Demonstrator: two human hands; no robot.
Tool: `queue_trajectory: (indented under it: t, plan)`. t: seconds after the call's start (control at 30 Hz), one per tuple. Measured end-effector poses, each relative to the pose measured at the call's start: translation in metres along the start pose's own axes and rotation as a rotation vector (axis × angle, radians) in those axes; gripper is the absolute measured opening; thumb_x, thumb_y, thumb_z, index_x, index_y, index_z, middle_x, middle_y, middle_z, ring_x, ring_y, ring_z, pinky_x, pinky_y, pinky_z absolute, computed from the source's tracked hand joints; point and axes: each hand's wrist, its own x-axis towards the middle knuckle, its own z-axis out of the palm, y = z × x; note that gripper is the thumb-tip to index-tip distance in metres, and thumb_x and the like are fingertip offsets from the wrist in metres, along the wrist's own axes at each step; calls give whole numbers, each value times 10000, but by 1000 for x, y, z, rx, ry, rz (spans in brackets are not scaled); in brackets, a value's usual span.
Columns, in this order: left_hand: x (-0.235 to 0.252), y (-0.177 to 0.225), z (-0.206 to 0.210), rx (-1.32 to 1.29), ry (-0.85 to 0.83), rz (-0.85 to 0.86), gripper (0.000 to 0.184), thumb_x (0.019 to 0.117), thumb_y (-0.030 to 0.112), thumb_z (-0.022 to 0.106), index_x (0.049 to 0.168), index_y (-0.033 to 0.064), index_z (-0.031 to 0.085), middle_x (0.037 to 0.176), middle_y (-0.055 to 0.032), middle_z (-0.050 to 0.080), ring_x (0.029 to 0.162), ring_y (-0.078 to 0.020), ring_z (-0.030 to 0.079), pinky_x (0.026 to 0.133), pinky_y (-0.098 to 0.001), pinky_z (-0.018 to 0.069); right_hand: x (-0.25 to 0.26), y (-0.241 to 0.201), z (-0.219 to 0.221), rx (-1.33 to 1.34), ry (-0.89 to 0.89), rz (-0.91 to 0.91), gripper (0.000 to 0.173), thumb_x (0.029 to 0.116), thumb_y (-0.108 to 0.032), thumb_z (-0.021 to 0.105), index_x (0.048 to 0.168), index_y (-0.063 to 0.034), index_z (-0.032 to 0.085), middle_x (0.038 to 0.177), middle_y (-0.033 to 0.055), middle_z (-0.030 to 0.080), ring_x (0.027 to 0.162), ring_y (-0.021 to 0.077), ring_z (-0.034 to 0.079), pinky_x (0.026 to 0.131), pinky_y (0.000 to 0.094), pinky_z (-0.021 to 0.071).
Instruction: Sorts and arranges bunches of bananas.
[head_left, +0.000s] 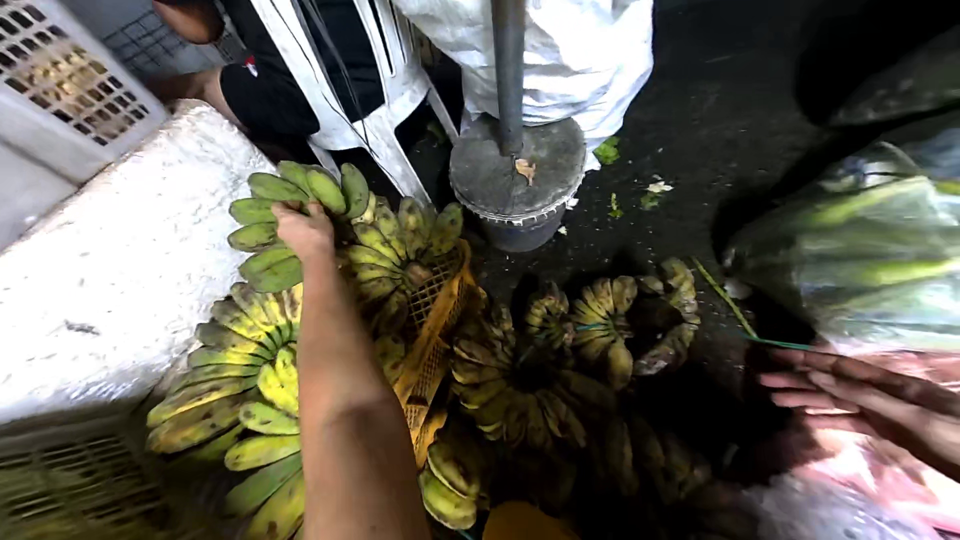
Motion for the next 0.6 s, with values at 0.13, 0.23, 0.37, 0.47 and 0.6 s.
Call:
queue_trajectory:
  t: [0.13,0.23,0.37,0.47,0.6]
  plan:
    - [7,-6,20,-104,-148,-15,393,973,121,624,1334,-25,568,1251,-272,643,1174,-403,626,988,-587,493,3,-1,2,-8,-11,-6,446,1045,-219,469,1458,-52,472,1219,91,707,1020,189,728,847,341,609]
    - [-5,-11,26,90,-224,15,428,956,129,617,1362,9,552,1278,-273,634,1222,-448,595,1006,-642,458,7,-10,14,-76,16,5,435,1044,-212,515,1450,-55,499,1220,110,701,1015,201,723,839,345,608]
    - [13,-39,19,376,-330,270,505,949,216,627,1377,-35,538,1291,-379,586,1193,-576,569,931,-766,443,33,-6,24,-592,-39,189,432,1069,-280,572,1406,-11,562,1291,229,648,1149,332,648,1002,514,505]
    - [4,-21,17,458,-468,532,455,1085,155,506,1402,-165,446,1363,-431,504,1291,-555,509,1074,-673,370,72,28,33,-921,-147,432,530,1050,-421,575,1286,49,637,1276,305,633,1222,456,601,1052,650,425]
    - [-150,47,14,116,-525,759,410,1062,235,503,1305,-93,531,1206,-324,615,1102,-408,623,962,-552,488,105,85,58,-550,-96,578,648,1041,-497,561,1346,75,566,1304,304,605,1150,409,637,1002,568,496]
